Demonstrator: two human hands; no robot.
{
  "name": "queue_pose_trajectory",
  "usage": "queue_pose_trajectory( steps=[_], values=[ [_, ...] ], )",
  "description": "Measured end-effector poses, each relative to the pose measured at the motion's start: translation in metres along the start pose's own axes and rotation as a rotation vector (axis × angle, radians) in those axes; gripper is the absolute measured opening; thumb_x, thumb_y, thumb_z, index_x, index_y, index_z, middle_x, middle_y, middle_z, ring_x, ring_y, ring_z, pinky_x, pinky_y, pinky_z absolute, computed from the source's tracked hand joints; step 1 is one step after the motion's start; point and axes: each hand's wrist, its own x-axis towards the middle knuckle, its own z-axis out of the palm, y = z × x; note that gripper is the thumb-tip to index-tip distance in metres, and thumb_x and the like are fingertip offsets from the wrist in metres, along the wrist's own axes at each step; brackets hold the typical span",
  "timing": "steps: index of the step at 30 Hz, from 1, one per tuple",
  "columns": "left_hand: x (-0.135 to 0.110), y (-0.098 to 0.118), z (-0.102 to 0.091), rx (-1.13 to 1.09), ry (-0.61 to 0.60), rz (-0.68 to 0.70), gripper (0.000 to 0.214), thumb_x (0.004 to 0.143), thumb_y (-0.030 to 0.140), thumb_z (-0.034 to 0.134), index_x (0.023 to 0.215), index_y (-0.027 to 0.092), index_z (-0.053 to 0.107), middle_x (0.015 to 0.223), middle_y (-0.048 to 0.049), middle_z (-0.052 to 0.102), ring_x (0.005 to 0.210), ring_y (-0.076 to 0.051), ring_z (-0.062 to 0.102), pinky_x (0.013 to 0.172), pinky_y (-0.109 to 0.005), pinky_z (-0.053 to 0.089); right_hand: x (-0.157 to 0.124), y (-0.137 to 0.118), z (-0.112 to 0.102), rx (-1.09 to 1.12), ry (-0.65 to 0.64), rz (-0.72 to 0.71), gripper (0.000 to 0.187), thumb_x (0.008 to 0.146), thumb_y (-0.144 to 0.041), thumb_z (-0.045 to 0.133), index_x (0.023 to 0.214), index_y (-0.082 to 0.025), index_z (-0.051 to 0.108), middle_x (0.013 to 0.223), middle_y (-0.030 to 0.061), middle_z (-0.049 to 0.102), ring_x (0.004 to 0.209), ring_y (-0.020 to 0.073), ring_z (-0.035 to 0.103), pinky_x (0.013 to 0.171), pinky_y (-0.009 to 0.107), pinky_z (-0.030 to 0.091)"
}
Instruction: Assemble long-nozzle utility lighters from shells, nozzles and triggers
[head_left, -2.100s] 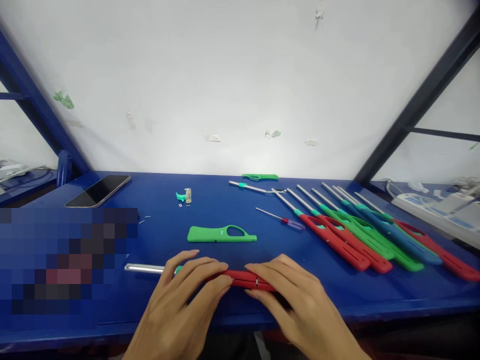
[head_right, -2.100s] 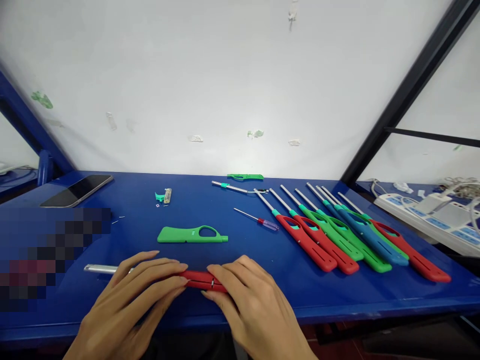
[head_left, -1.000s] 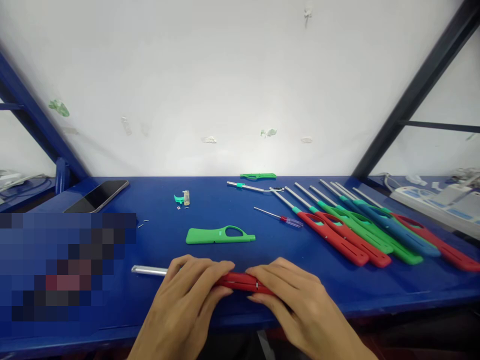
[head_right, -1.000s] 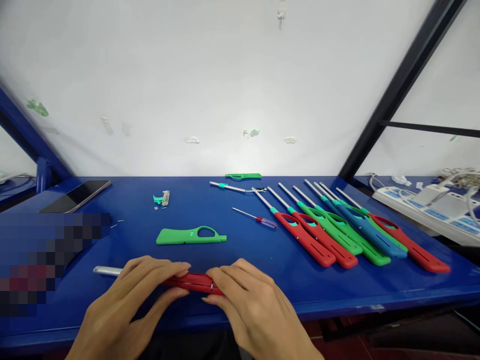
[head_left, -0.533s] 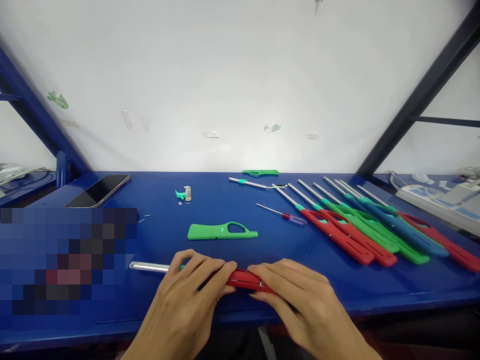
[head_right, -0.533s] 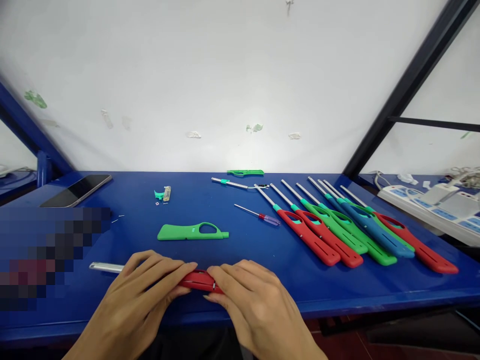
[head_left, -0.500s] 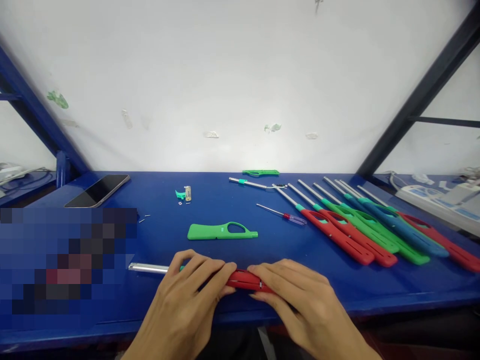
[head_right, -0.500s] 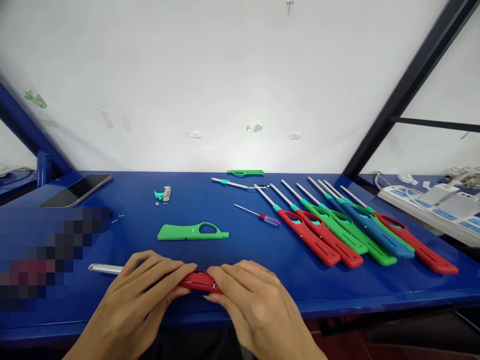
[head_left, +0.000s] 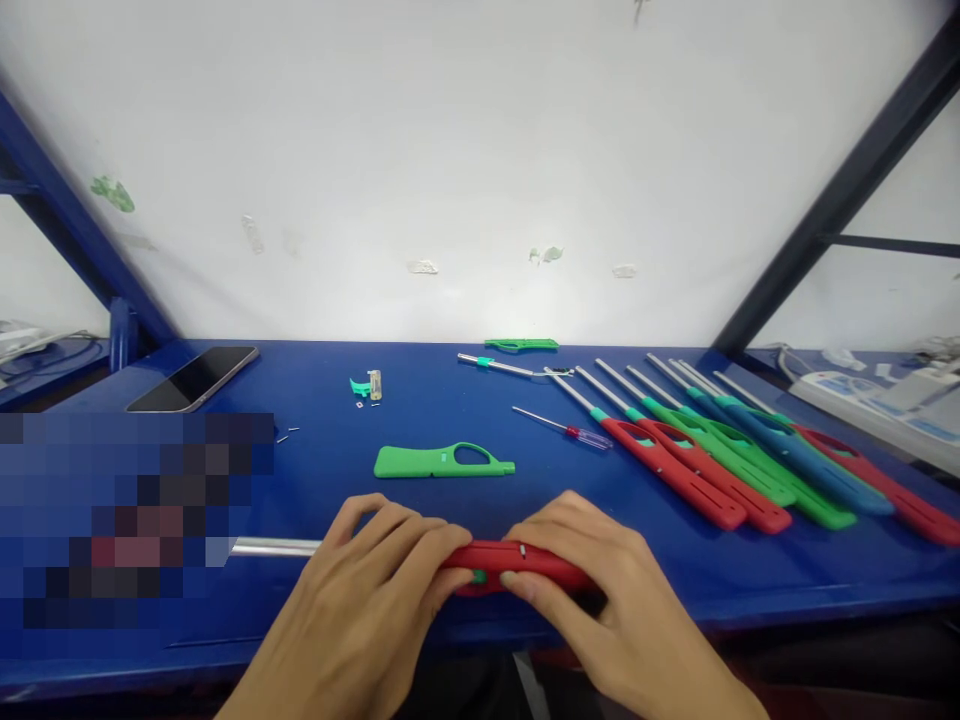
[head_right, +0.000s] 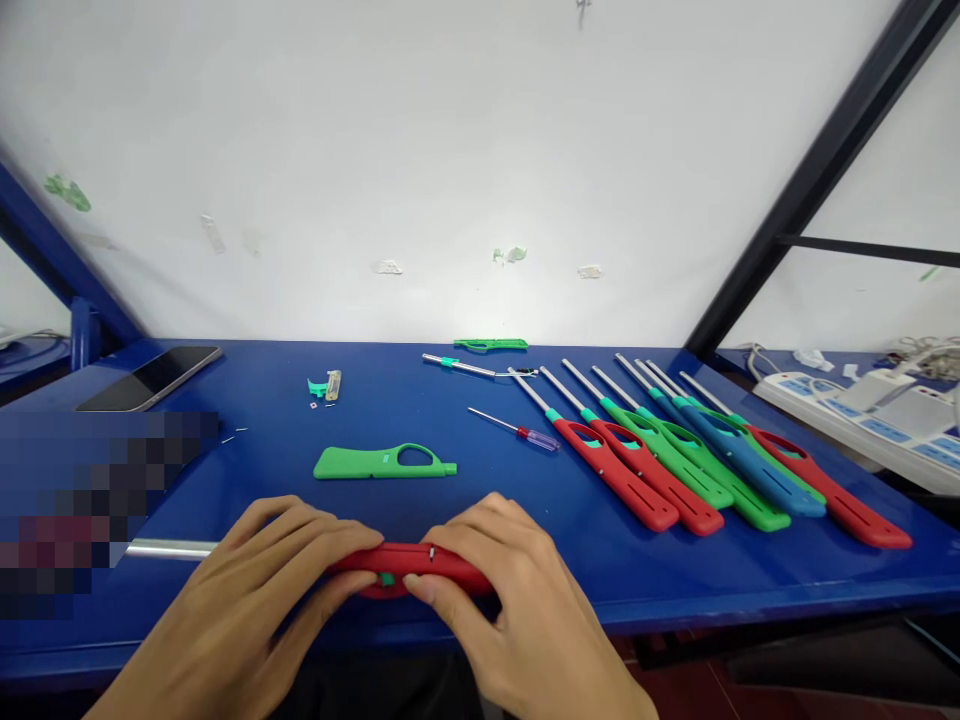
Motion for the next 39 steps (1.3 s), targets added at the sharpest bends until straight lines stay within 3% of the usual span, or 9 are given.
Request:
queue_pose_trajectory(
  steps=[4,8,11,14,19,26,30,35,39],
  values=[
    [0.001,-0.009,0.004,0.010,-0.075,0.003,0.033,0.114,0.020,0.038,0.106,0.021,0.070,0.095,-0.0013,0.074,0.085,-0.022,0.063,0.082,-0.038,0.048,0.004,-0.003,-0.001,-0.049,-0.057,0.106,0.017,0.107,-0.041,0.061,0.119,-0.039,0.072,0.111,-0.0009,0.068,0.107,0.0223,0.065,0.101,0.043,0.052],
    [-0.004,-0.015,0.014,-0.014,-0.126,-0.037,0.036,0.113,0.016,0.036,0.107,0.022,0.071,0.101,-0.0048,0.072,0.090,-0.025,0.064,0.082,-0.040,0.054,0.002,-0.002,0.001,-0.122,-0.038,0.063,0.033,0.095,-0.045,0.078,0.127,-0.044,0.068,0.117,-0.0022,0.065,0.113,0.0248,0.062,0.101,0.044,0.052],
    [-0.009,-0.015,0.018,-0.011,-0.183,-0.101,0.030,0.110,0.013,0.040,0.111,0.022,0.069,0.104,-0.0059,0.070,0.094,-0.028,0.063,0.084,-0.047,0.055,0.002,-0.001,0.001,-0.135,-0.046,0.041,0.028,0.097,-0.041,0.076,0.124,-0.046,0.068,0.114,-0.0035,0.064,0.108,0.0229,0.062,0.097,0.042,0.053],
    [-0.012,-0.015,0.018,0.005,-0.226,-0.107,0.028,0.104,0.004,0.046,0.110,0.022,0.066,0.107,-0.0054,0.070,0.098,-0.029,0.064,0.092,-0.053,0.054,0.002,0.001,0.001,-0.141,-0.071,0.043,0.025,0.102,-0.041,0.070,0.127,-0.045,0.067,0.112,-0.0031,0.064,0.105,0.0223,0.062,0.104,0.048,0.050],
    [-0.012,-0.017,0.016,0.024,-0.287,-0.093,0.039,0.094,-0.006,0.049,0.114,0.024,0.063,0.114,-0.0047,0.071,0.104,-0.028,0.066,0.098,-0.051,0.053,0.000,0.001,0.004,-0.195,-0.076,0.008,0.023,0.105,-0.042,0.065,0.128,-0.041,0.064,0.108,-0.0022,0.065,0.101,0.0234,0.062,0.108,0.057,0.045],
    [-0.003,-0.012,0.012,0.113,-0.265,-0.092,0.045,0.090,-0.007,0.038,0.109,0.023,0.066,0.108,-0.0059,0.077,0.094,-0.026,0.072,0.090,-0.045,0.058,-0.002,0.003,0.006,-0.260,-0.038,-0.048,0.023,0.107,-0.037,0.062,0.130,-0.035,0.061,0.109,-0.0002,0.065,0.100,0.0243,0.063,0.102,0.054,0.046],
    [0.004,-0.009,0.004,0.211,-0.232,0.011,0.053,0.084,-0.009,0.035,0.113,0.020,0.069,0.108,-0.0072,0.080,0.096,-0.025,0.076,0.093,-0.043,0.059,-0.001,0.003,0.007,-0.265,-0.023,-0.055,0.025,0.108,-0.037,0.061,0.132,-0.035,0.059,0.111,-0.0004,0.066,0.101,0.0239,0.063,0.104,0.053,0.045],
    [0.006,-0.014,0.000,0.143,-0.208,-0.026,0.045,0.099,0.004,0.033,0.106,0.023,0.073,0.105,-0.0060,0.082,0.093,-0.024,0.078,0.083,-0.037,0.064,-0.001,0.002,0.006,-0.250,-0.039,-0.050,0.023,0.109,-0.037,0.059,0.131,-0.033,0.060,0.113,0.0009,0.066,0.105,0.0247,0.063,0.105,0.053,0.045],
    [-0.008,-0.019,-0.001,-0.011,-0.121,-0.212,0.035,0.110,0.027,0.041,0.138,0.029,0.063,0.129,-0.0032,0.077,0.115,-0.023,0.075,0.096,-0.035,0.063,-0.002,0.000,0.004,-0.245,-0.034,-0.042,0.021,0.108,-0.037,0.059,0.128,-0.032,0.062,0.113,0.0014,0.067,0.105,0.0253,0.062,0.106,0.053,0.044]
  ],
)
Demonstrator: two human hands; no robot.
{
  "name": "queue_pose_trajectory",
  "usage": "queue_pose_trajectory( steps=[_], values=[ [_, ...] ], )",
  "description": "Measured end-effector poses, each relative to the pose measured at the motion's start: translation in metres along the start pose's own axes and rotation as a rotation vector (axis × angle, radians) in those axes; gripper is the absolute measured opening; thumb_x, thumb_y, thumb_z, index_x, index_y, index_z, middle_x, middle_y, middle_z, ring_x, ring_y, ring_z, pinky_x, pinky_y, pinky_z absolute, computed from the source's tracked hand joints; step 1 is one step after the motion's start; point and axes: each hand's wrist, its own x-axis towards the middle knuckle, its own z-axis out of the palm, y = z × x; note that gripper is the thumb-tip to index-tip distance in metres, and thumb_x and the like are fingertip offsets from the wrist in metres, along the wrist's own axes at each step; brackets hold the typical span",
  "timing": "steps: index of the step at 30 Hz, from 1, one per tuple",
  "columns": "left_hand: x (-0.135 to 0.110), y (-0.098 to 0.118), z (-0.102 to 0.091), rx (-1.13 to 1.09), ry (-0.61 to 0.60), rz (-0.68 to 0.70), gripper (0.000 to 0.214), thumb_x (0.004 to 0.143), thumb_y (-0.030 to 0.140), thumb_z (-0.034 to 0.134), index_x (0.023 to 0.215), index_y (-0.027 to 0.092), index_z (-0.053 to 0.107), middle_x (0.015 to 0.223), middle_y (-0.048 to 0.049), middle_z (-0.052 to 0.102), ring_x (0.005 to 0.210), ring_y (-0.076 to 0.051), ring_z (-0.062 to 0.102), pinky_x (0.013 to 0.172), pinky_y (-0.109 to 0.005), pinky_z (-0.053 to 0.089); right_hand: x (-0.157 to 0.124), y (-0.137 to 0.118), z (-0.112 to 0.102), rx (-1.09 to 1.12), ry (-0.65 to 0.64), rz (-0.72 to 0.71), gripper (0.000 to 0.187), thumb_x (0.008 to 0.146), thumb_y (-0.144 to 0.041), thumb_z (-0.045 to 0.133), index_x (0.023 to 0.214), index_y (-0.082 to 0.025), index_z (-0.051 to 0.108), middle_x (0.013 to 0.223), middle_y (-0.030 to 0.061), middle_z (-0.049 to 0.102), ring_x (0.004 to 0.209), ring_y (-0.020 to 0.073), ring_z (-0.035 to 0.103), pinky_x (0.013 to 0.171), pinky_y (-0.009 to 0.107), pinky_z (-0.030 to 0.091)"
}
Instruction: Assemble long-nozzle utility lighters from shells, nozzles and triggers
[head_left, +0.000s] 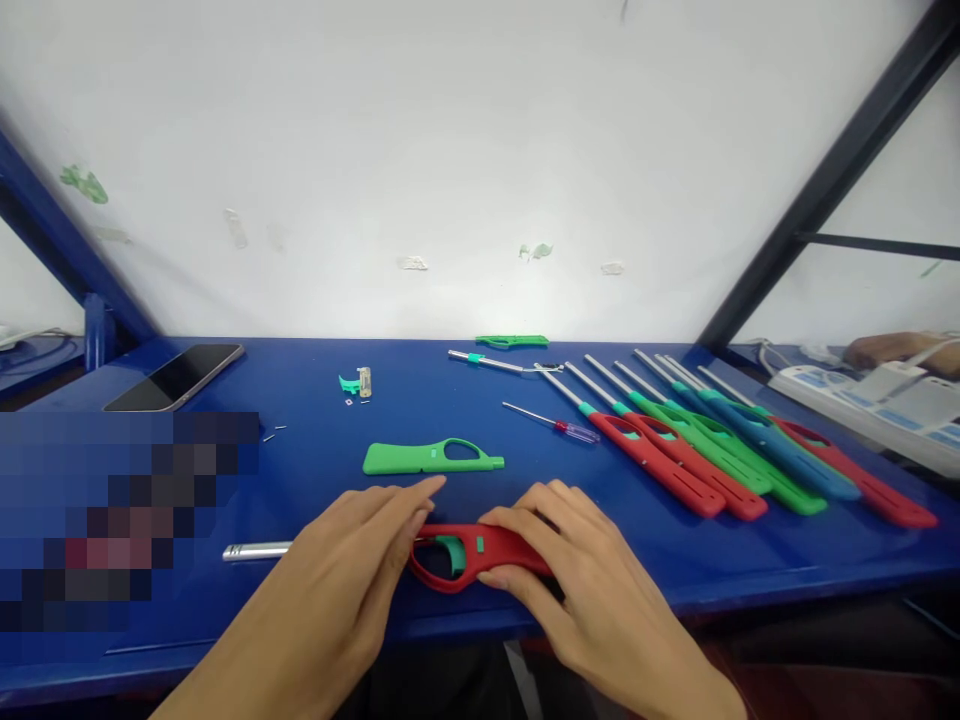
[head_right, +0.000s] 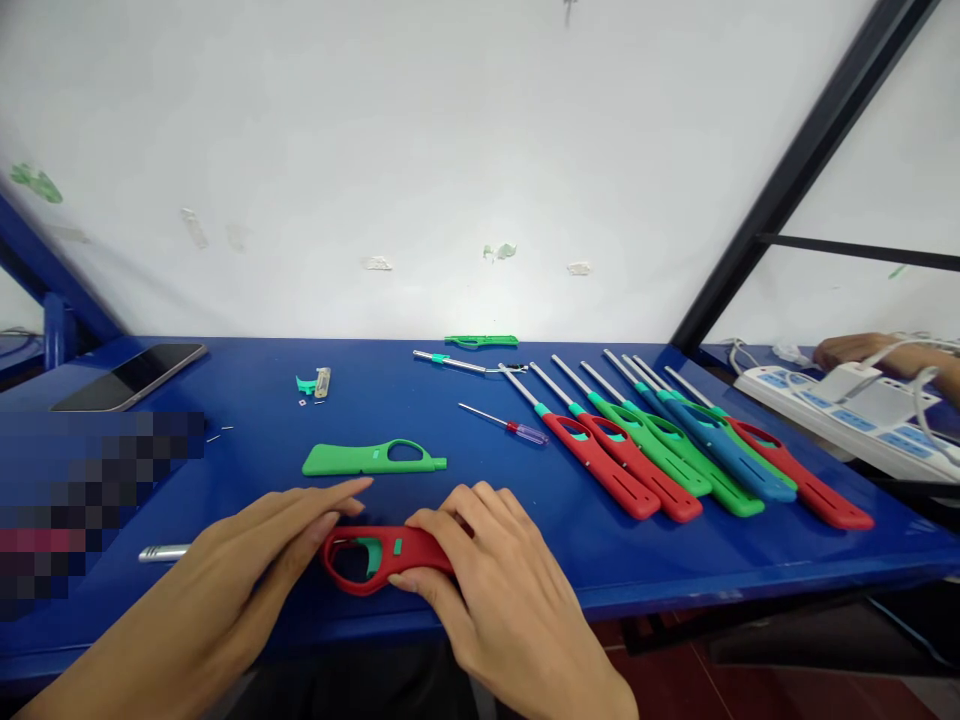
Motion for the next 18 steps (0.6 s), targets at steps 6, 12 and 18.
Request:
queue_pose_trajectory(
  steps=[6,12,18],
  values=[
    [-0.021,-0.004,0.004,-0.098,0.074,-0.226,0.032,0.109,0.043,0.051,0.136,0.033,0.064,0.132,-0.0029,0.074,0.119,-0.024,0.072,0.102,-0.042,0.063,0.000,-0.001,0.000,0.014,-0.003,0.009,0.020,0.109,-0.036,0.059,0.128,-0.033,0.062,0.115,0.0005,0.068,0.107,0.0245,0.063,0.106,0.050,0.045],
    [-0.023,-0.005,0.008,-0.143,0.020,-0.243,0.027,0.108,0.040,0.052,0.122,0.029,0.073,0.125,-0.0049,0.073,0.115,-0.025,0.072,0.100,-0.046,0.063,-0.001,0.002,0.001,-0.021,-0.010,0.012,0.021,0.109,-0.037,0.058,0.129,-0.032,0.062,0.115,0.0024,0.067,0.108,0.0261,0.062,0.107,0.054,0.045],
    [-0.013,0.003,-0.004,-0.140,-0.035,-0.125,0.026,0.107,0.031,0.051,0.127,0.030,0.067,0.129,-0.0051,0.071,0.121,-0.026,0.067,0.102,-0.045,0.062,-0.002,0.003,0.000,-0.076,0.005,-0.019,0.026,0.107,-0.040,0.061,0.132,-0.033,0.063,0.114,0.0029,0.069,0.105,0.0259,0.065,0.101,0.051,0.052]
  ],
)
